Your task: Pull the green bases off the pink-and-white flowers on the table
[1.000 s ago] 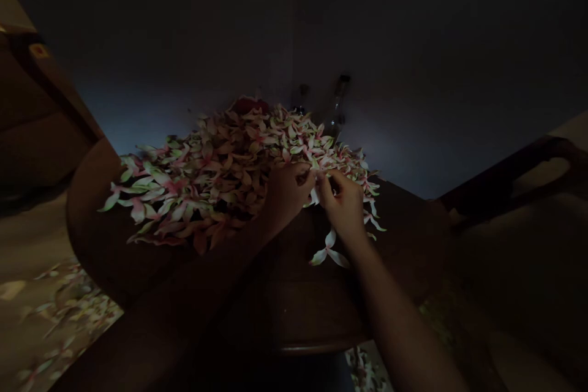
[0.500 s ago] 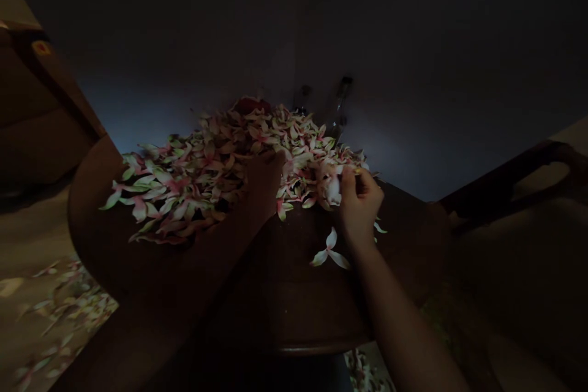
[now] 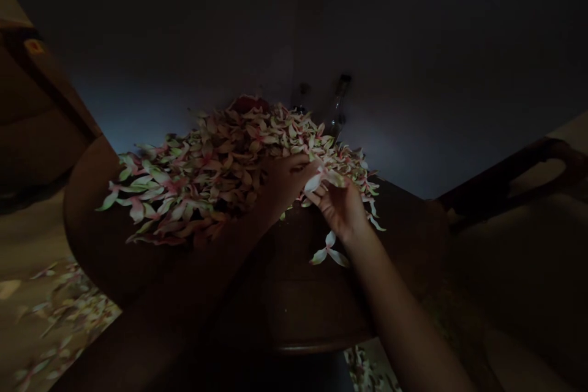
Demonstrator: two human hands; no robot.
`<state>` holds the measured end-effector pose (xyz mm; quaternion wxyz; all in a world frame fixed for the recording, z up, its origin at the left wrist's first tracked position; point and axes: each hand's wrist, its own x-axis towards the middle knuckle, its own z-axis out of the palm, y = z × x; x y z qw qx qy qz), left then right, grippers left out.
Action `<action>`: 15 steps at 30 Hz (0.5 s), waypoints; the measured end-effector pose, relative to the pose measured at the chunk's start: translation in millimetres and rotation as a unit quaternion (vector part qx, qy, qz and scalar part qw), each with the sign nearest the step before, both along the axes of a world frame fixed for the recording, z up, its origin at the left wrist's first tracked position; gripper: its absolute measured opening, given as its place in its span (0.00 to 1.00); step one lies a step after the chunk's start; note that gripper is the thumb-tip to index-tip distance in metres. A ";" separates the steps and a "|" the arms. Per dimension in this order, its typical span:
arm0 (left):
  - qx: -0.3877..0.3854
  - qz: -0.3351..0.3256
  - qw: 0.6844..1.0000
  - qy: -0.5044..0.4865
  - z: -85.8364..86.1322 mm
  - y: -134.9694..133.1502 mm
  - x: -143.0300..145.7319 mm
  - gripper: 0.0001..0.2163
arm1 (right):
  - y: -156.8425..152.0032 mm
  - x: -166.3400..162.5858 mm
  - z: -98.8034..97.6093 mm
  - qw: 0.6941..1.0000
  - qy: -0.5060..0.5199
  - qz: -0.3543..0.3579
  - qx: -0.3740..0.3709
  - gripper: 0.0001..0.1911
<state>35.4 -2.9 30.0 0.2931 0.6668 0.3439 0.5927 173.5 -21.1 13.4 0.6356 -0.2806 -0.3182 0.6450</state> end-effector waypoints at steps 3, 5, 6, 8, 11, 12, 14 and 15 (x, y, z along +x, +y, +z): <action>0.094 0.021 0.994 0.044 -5.6 4.1 3.8 0.10 | -3.7 -0.3 3.4 0.999 0.017 0.052 0.005 0.21; 0.139 0.052 0.987 0.055 -10.8 9.2 4.2 0.07 | -6.8 -1.9 6.5 0.999 0.004 0.047 0.025 0.28; 0.150 0.068 0.984 0.061 -13.2 11.3 4.1 0.07 | -7.9 -3.2 7.4 0.999 -0.010 0.036 0.040 0.29; 0.161 0.097 0.979 0.077 -16.3 14.0 3.1 0.06 | -8.5 -6.5 6.8 0.996 -0.054 -0.001 0.068 0.26; 0.173 0.109 0.973 0.106 -15.7 13.5 -0.4 0.07 | -4.5 -8.0 3.3 0.982 -0.154 -0.081 0.074 0.20; 0.180 0.106 0.971 0.113 -14.4 12.7 -2.1 0.08 | -2.6 -6.1 2.9 0.974 -0.187 -0.102 0.070 0.19; 0.196 0.100 0.968 0.122 -11.3 11.0 -6.2 0.11 | -1.3 3.3 5.4 0.957 -0.241 -0.141 0.076 0.18; 0.202 0.099 0.966 0.125 -9.9 10.3 -8.2 0.13 | -3.1 10.8 8.4 0.948 -0.259 -0.164 0.090 0.18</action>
